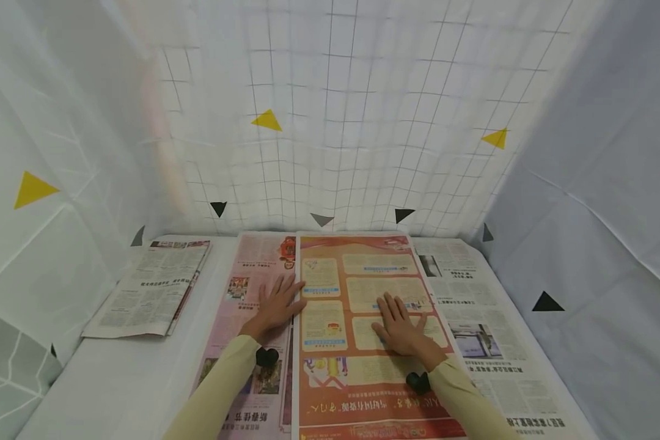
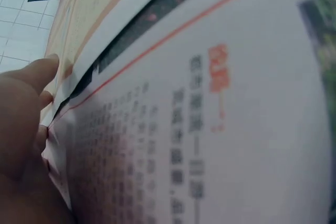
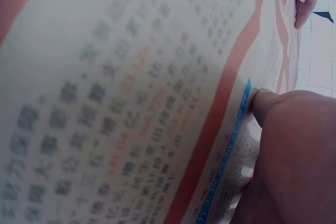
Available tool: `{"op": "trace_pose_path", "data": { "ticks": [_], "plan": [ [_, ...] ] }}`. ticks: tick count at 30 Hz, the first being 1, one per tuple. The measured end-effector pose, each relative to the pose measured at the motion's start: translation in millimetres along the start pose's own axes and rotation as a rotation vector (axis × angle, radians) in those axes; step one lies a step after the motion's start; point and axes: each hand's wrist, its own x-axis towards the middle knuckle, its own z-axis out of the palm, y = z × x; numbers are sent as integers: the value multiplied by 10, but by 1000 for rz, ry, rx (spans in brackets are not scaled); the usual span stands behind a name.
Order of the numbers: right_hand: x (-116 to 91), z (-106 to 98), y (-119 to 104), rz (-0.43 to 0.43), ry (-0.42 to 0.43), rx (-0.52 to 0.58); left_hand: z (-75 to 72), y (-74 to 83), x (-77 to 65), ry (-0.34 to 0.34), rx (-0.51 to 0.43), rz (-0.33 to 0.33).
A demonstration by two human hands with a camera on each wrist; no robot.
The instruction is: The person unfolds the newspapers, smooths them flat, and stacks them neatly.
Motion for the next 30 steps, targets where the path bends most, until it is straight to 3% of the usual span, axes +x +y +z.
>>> {"op": "trace_pose_path", "data": {
  "ticks": [10, 30],
  "plan": [
    [-8, -6, -43, -8, 3, 23, 43, 6, 46, 20, 56, -56],
    [-94, -48, -111, 7, 31, 15, 83, 51, 84, 11, 91, -66]
  ]
}}
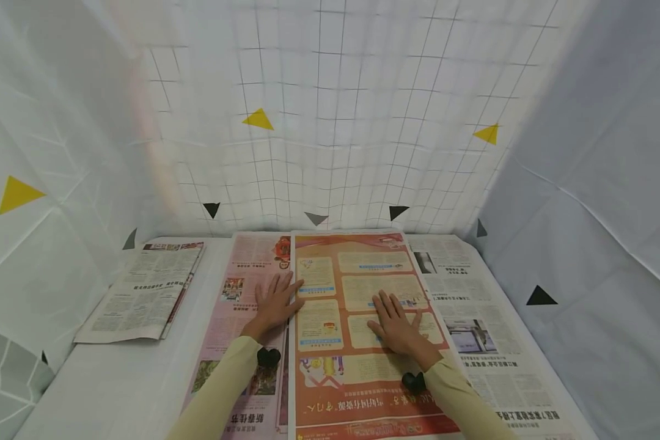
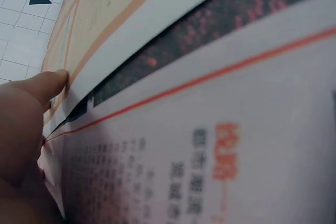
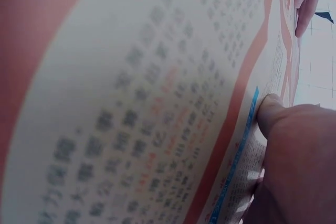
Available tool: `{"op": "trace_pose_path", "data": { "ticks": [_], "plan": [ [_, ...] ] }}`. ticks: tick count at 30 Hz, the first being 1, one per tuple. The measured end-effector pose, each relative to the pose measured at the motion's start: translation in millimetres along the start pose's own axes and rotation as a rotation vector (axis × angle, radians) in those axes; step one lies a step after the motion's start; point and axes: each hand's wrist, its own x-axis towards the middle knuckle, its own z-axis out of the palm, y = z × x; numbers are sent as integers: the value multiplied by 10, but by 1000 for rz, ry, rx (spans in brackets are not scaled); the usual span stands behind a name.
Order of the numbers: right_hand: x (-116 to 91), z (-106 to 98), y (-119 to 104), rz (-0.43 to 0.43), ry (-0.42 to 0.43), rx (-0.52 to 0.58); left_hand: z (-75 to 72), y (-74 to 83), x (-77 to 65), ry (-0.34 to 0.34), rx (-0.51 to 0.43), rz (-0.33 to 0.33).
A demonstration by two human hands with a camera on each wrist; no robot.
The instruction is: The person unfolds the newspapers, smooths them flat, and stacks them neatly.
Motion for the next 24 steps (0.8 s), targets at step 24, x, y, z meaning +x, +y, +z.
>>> {"op": "trace_pose_path", "data": {
  "ticks": [24],
  "plan": [
    [-79, -53, -124, -7, 44, -68, 44, -10, 16, -6, 30, 13]
  ]
}}
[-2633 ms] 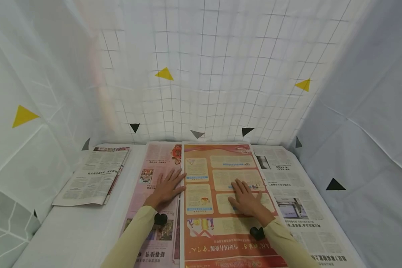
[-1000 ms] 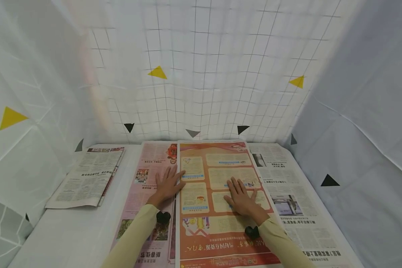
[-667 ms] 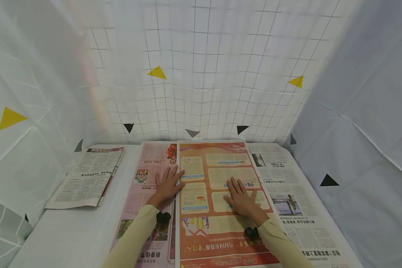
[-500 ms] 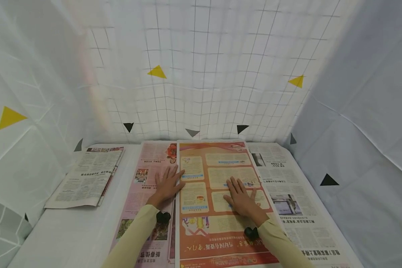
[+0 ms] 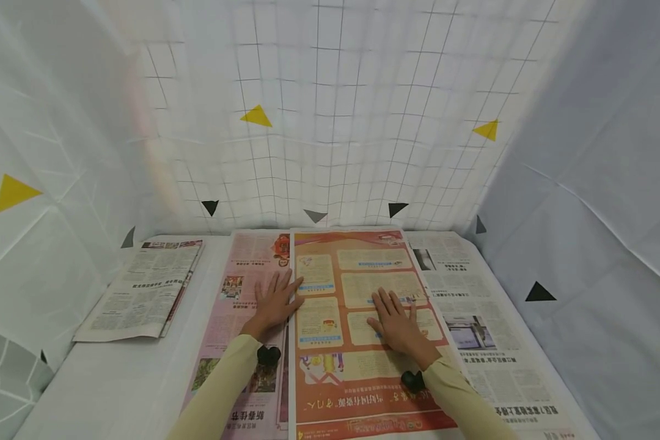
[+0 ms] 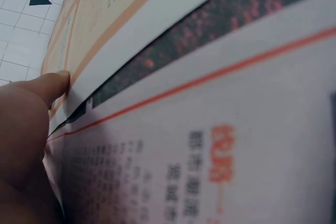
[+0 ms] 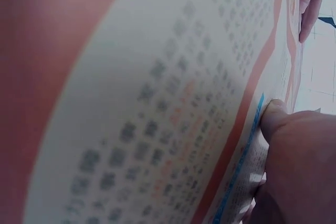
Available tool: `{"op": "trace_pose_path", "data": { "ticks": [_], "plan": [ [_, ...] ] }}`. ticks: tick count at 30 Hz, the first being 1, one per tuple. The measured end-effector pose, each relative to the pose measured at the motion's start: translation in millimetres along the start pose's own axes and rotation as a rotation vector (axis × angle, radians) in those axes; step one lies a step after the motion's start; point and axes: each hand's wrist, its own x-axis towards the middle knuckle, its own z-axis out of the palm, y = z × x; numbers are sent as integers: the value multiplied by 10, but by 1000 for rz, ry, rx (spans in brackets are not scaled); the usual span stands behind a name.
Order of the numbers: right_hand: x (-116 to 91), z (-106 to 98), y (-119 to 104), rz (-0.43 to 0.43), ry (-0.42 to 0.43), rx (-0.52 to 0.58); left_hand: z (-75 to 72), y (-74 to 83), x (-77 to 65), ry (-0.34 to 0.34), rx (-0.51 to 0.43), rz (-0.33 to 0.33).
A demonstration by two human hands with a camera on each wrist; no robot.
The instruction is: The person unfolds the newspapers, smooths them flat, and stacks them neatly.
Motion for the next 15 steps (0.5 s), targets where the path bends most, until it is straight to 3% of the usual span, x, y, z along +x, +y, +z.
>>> {"op": "trace_pose_path", "data": {
  "ticks": [4, 10, 15],
  "plan": [
    [27, 24, 94, -46, 24, 74, -41, 45, -25, -23, -4, -4],
    [104, 74, 323, -53, 33, 72, -76, 112, -55, -22, -10, 3],
    [190, 65, 488, -43, 67, 96, -35, 29, -30, 4, -5, 2]
  ]
}}
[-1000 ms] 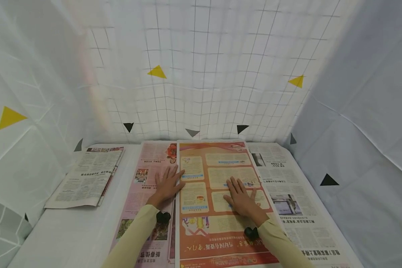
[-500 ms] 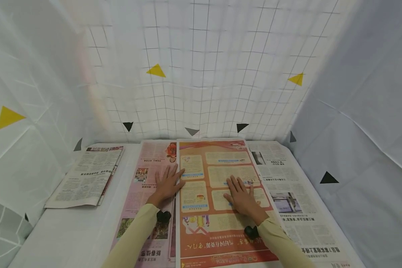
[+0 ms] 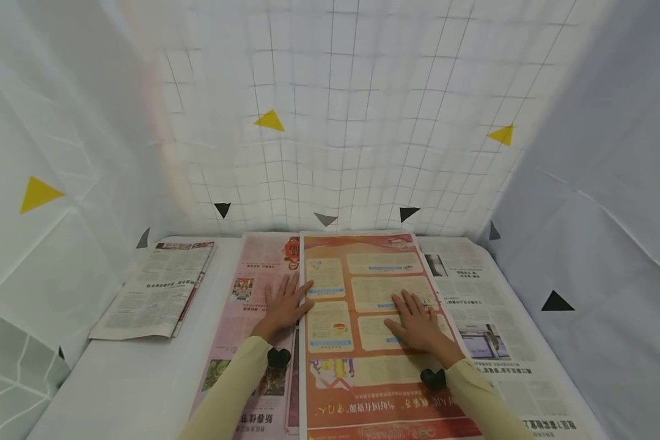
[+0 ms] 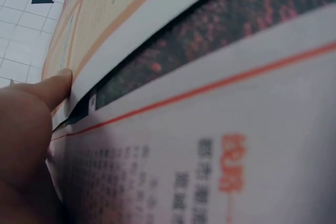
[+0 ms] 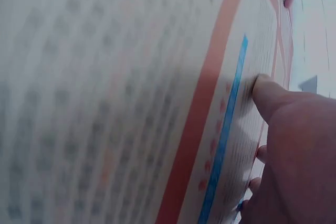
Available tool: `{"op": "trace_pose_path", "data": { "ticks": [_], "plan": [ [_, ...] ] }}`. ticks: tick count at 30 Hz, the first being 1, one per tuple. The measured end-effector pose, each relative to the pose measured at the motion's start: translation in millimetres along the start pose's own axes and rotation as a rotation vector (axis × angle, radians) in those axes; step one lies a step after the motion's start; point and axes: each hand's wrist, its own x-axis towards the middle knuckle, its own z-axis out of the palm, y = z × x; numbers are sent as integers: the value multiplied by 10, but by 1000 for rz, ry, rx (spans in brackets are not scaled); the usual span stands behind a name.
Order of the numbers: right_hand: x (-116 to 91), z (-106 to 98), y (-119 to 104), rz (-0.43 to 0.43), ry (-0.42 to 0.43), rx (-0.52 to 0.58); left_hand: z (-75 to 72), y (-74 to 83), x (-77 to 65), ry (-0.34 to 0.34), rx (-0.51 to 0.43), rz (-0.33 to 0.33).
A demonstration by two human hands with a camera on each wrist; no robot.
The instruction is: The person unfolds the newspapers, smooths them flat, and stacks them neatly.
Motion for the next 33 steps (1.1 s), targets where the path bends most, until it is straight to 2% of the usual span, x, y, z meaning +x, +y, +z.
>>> {"op": "trace_pose_path", "data": {
  "ticks": [3, 6, 11, 19, 28, 33],
  "plan": [
    [-18, -49, 114, 57, 19, 6, 27, -21, 13, 1, 11, 0],
    [-58, -120, 201, 138, 33, -1, -8, 7, 13, -2, 14, -1],
    [-147, -254, 188, 218, 89, 17, -93, 68, -10, -28, 29, -21],
    [-213, -351, 63, 224, 161, -8, -89, 95, -37, -19, 34, -28],
    [-201, -331, 73, 220, 207, -91, -99, 112, -41, -7, 15, -25],
    [-161, -365, 105, 231, 223, -55, -121, 118, -45, -18, 24, -24]
  ]
}}
